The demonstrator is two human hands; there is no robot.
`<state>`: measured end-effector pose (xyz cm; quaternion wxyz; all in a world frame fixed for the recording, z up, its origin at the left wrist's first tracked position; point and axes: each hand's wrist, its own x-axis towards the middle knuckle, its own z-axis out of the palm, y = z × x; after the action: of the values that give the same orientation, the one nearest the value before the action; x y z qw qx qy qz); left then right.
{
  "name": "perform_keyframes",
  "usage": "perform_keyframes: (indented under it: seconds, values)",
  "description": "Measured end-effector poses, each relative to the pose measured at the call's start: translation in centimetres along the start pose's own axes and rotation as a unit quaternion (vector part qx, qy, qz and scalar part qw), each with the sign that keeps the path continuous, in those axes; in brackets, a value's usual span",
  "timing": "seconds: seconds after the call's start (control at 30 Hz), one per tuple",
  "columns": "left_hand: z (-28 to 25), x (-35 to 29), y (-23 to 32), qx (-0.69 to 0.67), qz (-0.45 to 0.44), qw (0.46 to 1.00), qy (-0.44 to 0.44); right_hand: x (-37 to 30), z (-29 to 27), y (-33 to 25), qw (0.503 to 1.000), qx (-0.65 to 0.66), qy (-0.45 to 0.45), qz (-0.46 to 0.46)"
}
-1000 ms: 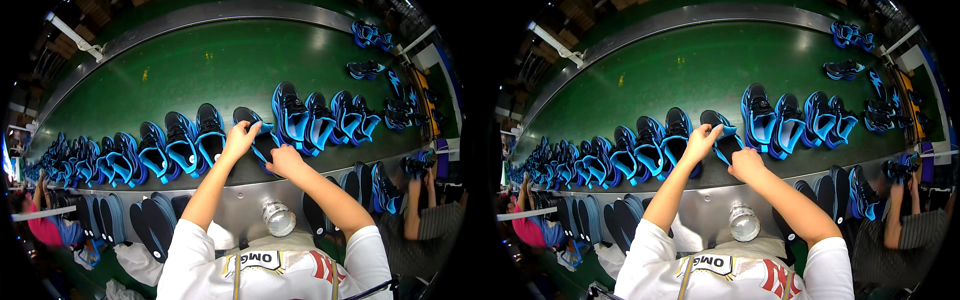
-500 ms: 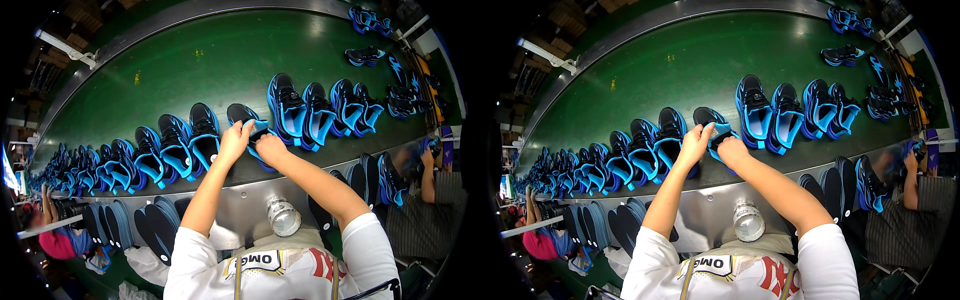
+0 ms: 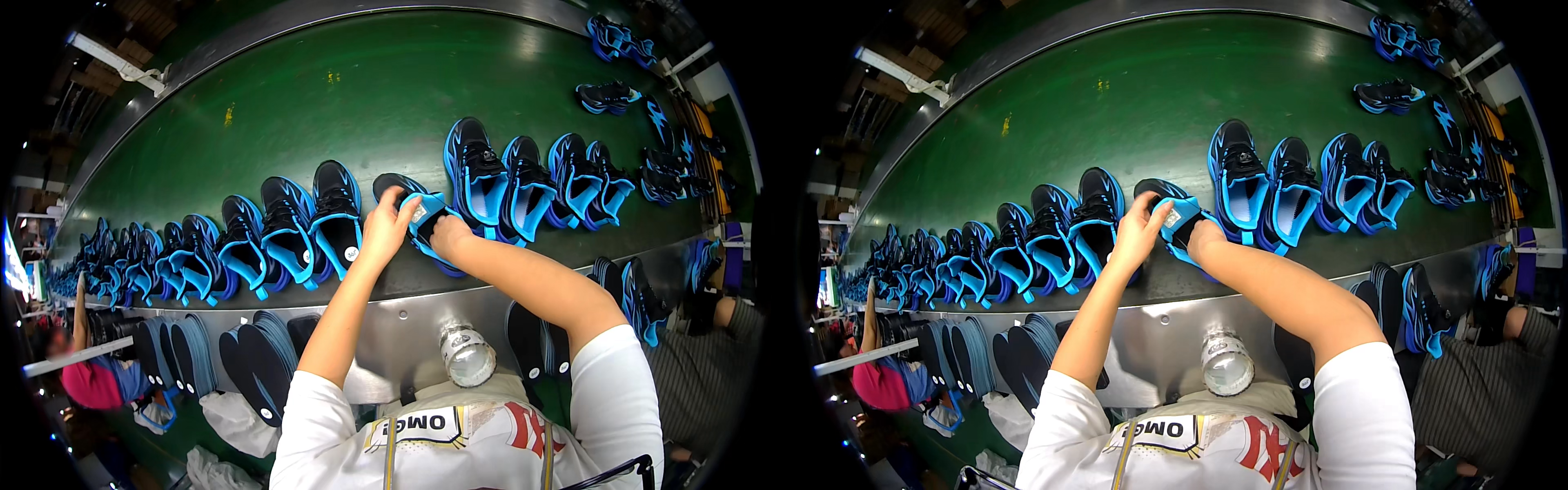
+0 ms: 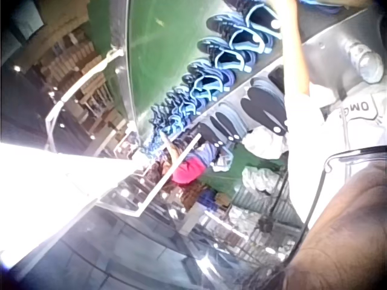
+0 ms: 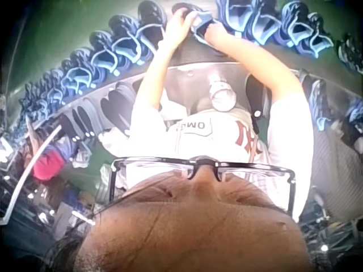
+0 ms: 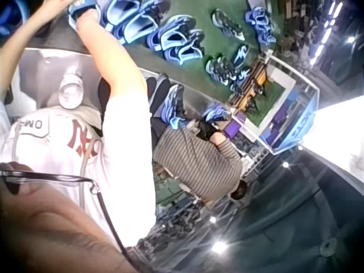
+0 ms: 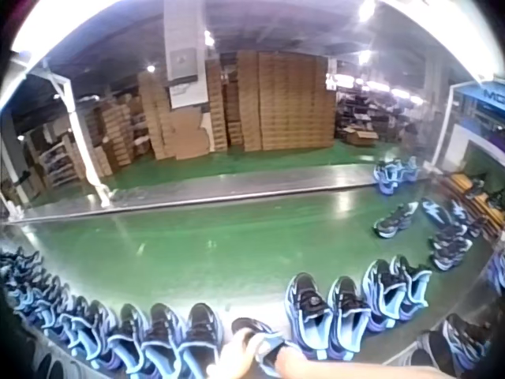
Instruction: The person inserts insoles into shoes on an assembly line, moves to a storage rack to retrieve a plastic bag of insoles, and then returns to the line to continue inserting them.
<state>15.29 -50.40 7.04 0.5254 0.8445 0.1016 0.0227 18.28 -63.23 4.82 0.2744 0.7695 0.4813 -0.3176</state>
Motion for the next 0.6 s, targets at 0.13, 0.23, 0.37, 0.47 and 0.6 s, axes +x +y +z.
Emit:
perform_keyframes:
  seconds: [0.13,0.23,0.37,0.47,0.6]
  values:
    - [0.7,0.3,-0.2,0.245,0.173,0.951,0.077,-0.9,1.3,0.6,0.994,0.008,0.099,-0.046]
    - [0.6,-0.1,-1.0,0.324,0.278,0.903,0.048,-4.1,-2.4,0.9,0.991,0.083,-0.049,-0.093]
    - [0.7,-0.1,-0.1,0.382,0.24,0.892,-0.038,-4.9,-2.3,0.2,0.982,0.168,-0.064,-0.05]
    - [1.2,-0.3,-0.1,0.418,0.222,0.88,-0.05,-5.1,-0.3,-0.7,0.973,0.194,0.123,-0.024]
    - [1.0,-1.4,-1.2,0.461,0.243,0.853,-0.029,-9.1,3.7,-2.5,0.802,0.27,0.532,0.03]
